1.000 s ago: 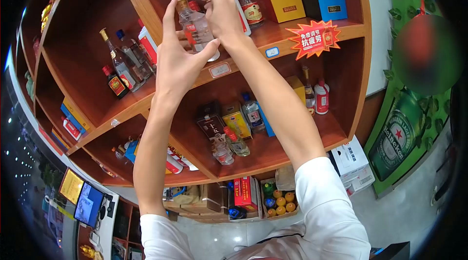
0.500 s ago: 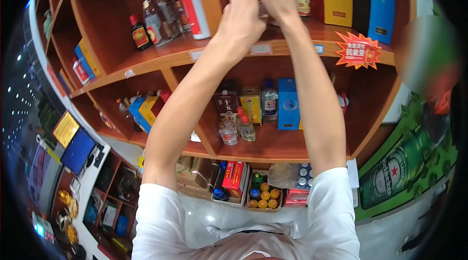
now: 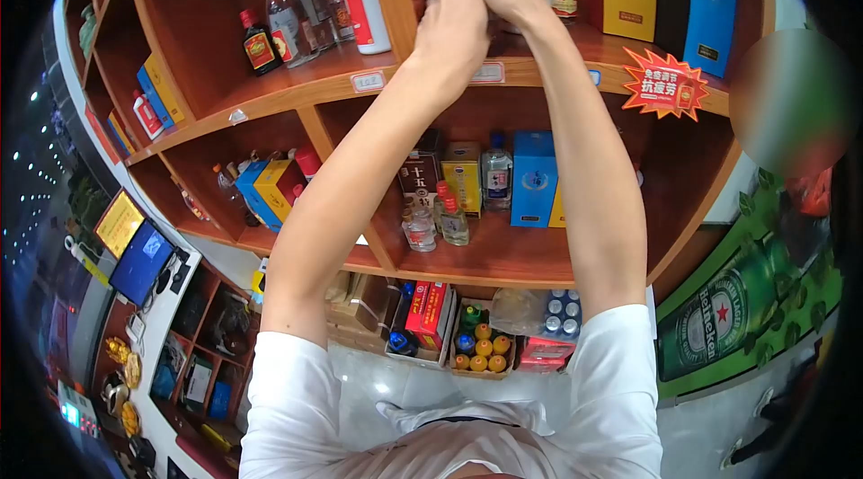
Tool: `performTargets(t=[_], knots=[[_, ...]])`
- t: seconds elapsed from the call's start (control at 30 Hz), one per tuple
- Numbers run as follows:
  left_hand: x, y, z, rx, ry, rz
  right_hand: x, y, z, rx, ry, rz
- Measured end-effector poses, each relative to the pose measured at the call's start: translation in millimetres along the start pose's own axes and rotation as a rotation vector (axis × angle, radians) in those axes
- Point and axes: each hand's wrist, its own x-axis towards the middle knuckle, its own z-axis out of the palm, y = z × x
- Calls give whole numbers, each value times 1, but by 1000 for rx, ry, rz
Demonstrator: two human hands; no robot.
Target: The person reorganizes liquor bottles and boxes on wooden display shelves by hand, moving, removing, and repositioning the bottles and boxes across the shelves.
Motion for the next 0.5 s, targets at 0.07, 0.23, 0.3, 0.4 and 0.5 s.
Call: performTargets(t=[0.07, 0.23, 0.3, 0.4, 0.5], knots=[[-4, 0, -3, -23, 45, 55, -11, -17, -4, 37, -62, 42], [-42, 18, -25, -24, -9, 174, -12, -19, -1, -134, -55, -89], [-43, 22, -27, -30, -128, 128, -12, -20, -1, -152, -60, -65], [-39, 20, -23, -35, -187, 99, -18, -21, -1, -163, -20, -103], [-36, 19, -21, -32, -257, 73, -20, -19, 0, -251, 6, -127]])
